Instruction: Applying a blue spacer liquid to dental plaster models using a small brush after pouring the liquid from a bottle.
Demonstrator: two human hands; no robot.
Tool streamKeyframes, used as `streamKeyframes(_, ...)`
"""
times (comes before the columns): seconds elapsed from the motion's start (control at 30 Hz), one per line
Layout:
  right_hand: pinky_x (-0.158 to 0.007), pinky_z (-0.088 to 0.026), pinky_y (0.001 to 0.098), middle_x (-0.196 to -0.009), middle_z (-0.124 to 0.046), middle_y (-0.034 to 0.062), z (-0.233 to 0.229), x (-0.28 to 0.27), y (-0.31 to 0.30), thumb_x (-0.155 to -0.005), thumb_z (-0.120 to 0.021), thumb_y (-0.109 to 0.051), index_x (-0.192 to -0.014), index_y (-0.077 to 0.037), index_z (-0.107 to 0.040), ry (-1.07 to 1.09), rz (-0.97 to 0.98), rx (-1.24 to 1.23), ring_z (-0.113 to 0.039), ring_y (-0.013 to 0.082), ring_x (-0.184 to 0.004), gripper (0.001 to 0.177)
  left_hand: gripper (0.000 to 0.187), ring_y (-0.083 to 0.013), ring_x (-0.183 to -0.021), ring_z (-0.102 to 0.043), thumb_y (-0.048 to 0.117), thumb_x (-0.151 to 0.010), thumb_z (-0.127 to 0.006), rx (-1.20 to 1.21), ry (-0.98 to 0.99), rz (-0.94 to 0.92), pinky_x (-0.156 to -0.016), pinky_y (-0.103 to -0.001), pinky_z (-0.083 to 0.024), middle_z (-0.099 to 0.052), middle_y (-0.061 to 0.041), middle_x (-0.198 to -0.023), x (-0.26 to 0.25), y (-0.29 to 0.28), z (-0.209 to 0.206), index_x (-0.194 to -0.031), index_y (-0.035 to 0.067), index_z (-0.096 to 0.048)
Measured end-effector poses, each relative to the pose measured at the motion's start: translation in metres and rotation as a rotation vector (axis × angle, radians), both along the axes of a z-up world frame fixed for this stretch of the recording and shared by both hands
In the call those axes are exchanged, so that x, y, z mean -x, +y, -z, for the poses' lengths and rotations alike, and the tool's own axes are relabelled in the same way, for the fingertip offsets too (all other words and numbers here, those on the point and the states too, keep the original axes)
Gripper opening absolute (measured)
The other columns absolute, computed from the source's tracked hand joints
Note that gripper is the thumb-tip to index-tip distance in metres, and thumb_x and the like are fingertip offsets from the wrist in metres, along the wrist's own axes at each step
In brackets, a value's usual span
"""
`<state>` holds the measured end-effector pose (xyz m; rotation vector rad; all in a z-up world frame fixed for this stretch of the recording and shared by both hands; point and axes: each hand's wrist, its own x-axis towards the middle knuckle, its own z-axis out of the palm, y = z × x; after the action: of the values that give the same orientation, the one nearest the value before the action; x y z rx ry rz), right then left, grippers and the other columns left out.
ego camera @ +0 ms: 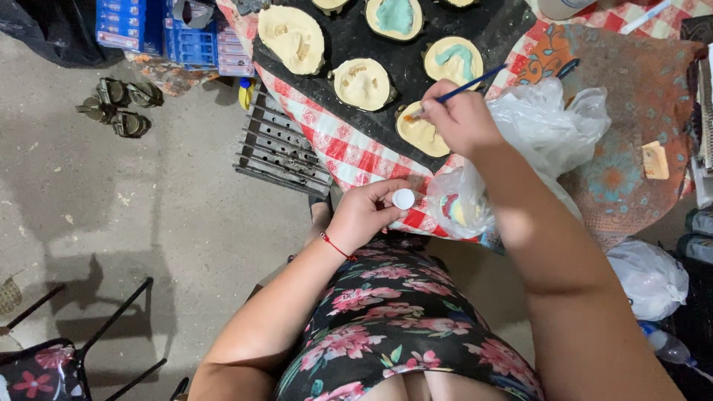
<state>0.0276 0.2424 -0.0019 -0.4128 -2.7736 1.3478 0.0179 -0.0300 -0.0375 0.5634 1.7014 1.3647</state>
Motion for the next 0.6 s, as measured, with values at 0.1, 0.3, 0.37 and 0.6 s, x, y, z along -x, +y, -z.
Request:
streamKeyframes(0.1, -0.078, -0.057, 0.0398, -0.085, -0.075, 0.0107, -0.005, -0.001, 0.004, -0.11, -0.06, -0.015, -0.112, -0.008, -0.069, -0.013, 0.011, 0.026, -0.074, 0.0268, -0.084, 0.011, 0.047, -0.0088, -0.081, -0.065, 0.017, -0.08, -0.088, 0.0, -0.005, 0.0, -0.079, -0.027, -0.055, -0.077, 0.001, -0.084, -0.001, 0.001, 0.0, -0.126, 0.019, -0.077)
streamKeyframes(0.3, -0.075, -0.055, 0.0524, -0.081, -0.072, 0.0203, -0.014, 0.003, 0.002, -0.105, -0.063, -0.016, -0.112, -0.005, -0.07, -0.082, -0.148, -0.086, -0.071, 0.0418, -0.083, 0.015, 0.045, -0.0086, -0.08, -0.065, 0.018, -0.081, -0.087, 0.011, -0.002, -0.003, -0.078, -0.026, -0.055, -0.077, 0.002, -0.084, 0.002, -0.002, -0.005, -0.125, 0.019, -0.077)
streamKeyframes(0.37, -0.075, -0.054, 0.0517, -0.079, -0.071, 0.0195, -0.013, 0.003, 0.009, -0.105, -0.062, -0.015, -0.111, -0.004, -0.071, -0.097, -0.162, -0.11, -0.071, 0.0409, -0.08, 0.015, 0.045, -0.0085, -0.08, -0.065, 0.019, -0.081, -0.087, 0.016, -0.013, 0.002, -0.078, -0.027, -0.055, -0.077, 0.002, -0.084, 0.0, -0.002, -0.004, -0.125, 0.02, -0.077)
streamKeyframes(0.6, -0.077, -0.053, 0.0546, -0.082, -0.071, 0.0229, -0.014, 0.01, 0.012, -0.101, -0.062, -0.017, -0.107, -0.003, -0.07, -0.107, -0.206, -0.126, -0.07, 0.0459, -0.085, 0.017, 0.048, -0.0083, -0.079, -0.064, 0.017, -0.08, -0.087, 0.001, -0.013, 0.007, -0.077, -0.025, -0.054, -0.078, 0.001, -0.085, 0.006, -0.003, -0.018, -0.127, 0.018, -0.076)
